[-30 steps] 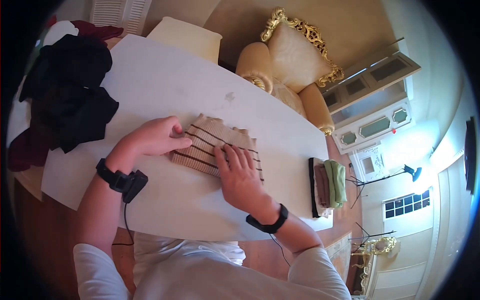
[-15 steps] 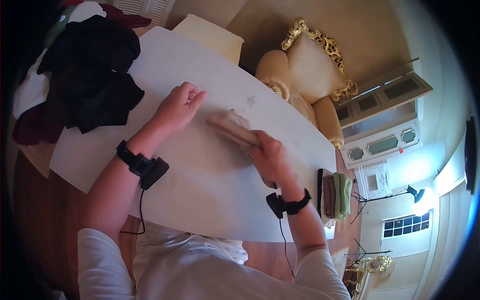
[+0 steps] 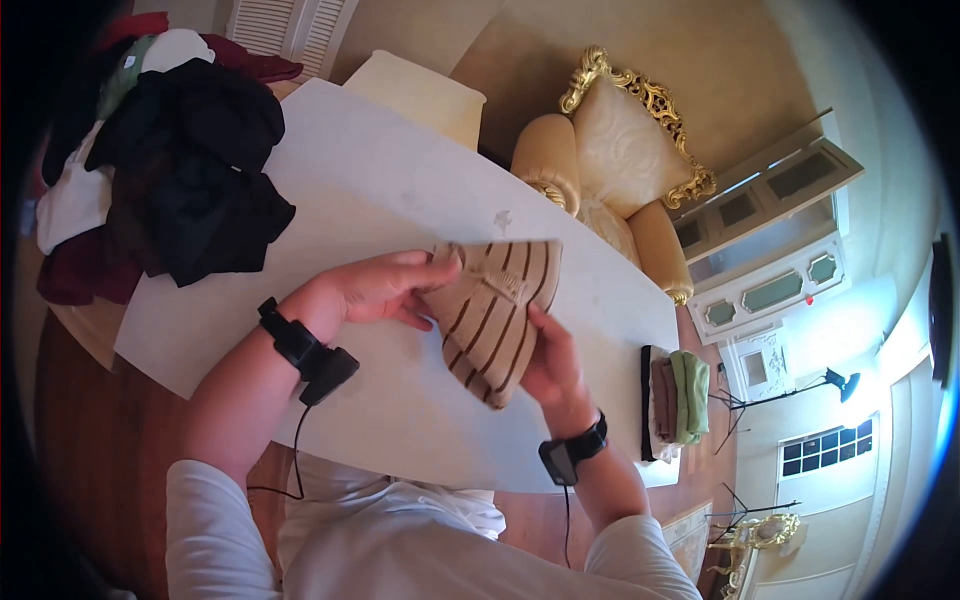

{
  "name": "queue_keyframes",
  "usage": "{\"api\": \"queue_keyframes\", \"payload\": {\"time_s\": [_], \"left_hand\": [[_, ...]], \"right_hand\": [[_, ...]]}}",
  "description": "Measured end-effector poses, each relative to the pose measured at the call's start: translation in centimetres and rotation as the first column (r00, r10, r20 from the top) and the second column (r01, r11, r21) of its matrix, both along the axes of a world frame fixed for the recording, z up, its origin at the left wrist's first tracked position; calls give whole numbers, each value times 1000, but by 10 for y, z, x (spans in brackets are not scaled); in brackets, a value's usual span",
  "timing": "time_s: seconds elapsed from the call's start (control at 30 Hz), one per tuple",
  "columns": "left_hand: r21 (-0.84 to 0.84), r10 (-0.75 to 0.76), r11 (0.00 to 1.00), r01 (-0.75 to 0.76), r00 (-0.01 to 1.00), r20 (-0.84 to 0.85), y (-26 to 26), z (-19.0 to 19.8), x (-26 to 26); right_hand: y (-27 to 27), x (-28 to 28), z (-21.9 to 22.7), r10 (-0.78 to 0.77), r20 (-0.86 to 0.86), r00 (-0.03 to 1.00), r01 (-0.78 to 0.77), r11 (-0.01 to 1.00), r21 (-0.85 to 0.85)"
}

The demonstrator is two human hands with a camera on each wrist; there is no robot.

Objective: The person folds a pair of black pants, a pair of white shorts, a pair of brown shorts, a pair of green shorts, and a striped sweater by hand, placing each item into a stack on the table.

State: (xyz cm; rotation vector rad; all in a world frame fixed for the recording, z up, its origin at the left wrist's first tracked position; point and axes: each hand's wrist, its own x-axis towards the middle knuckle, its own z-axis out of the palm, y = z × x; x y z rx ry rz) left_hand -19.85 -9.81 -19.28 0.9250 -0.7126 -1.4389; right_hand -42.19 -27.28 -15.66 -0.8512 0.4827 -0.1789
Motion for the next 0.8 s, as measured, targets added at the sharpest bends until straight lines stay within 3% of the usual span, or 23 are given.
{"api": "queue_keyframes", "payload": {"time_s": [0.03, 0.13, 0.23, 0.33, 0.53, 0.57, 0.67, 0.7, 0.8], "left_hand": [[-9, 32, 999, -31, 996, 84, 0, 2, -5], [-84, 39, 996, -31, 995, 95, -10, -12, -9], [-162, -4, 986, 37, 981, 195, -8, -7, -10], [-293, 29, 956, 29, 980, 194, -7, -3, -21], [-354, 137, 932, -76, 979, 150, -6, 11, -31], [-278, 164, 957, -82, 943, 288, -4, 12, -26], [-100, 226, 972, -211, 742, 631, 2, 7, 1], [-80, 265, 951, -298, 654, 709, 4, -1, 8], [-105, 310, 848, -520, 325, 893, 8, -7, 23]], "right_hand": [[4, -10, -9, 36, 8, 999, -37, 998, 51], [18, -34, -25, 8, -8, 1000, -8, 999, 52], [22, -48, -20, -13, 14, 1000, 13, 1000, 13], [22, -55, -12, -13, 38, 999, 13, 1000, 3], [31, -53, -4, -114, 91, 989, 115, 993, -16], [35, -54, -7, -150, 92, 984, 153, 988, -18], [41, -72, -14, 151, -121, 981, -175, 960, -217], [30, -82, -17, 312, -177, 934, -339, 928, -155], [0, -81, 2, 430, -274, 860, -510, 743, -433]]}}
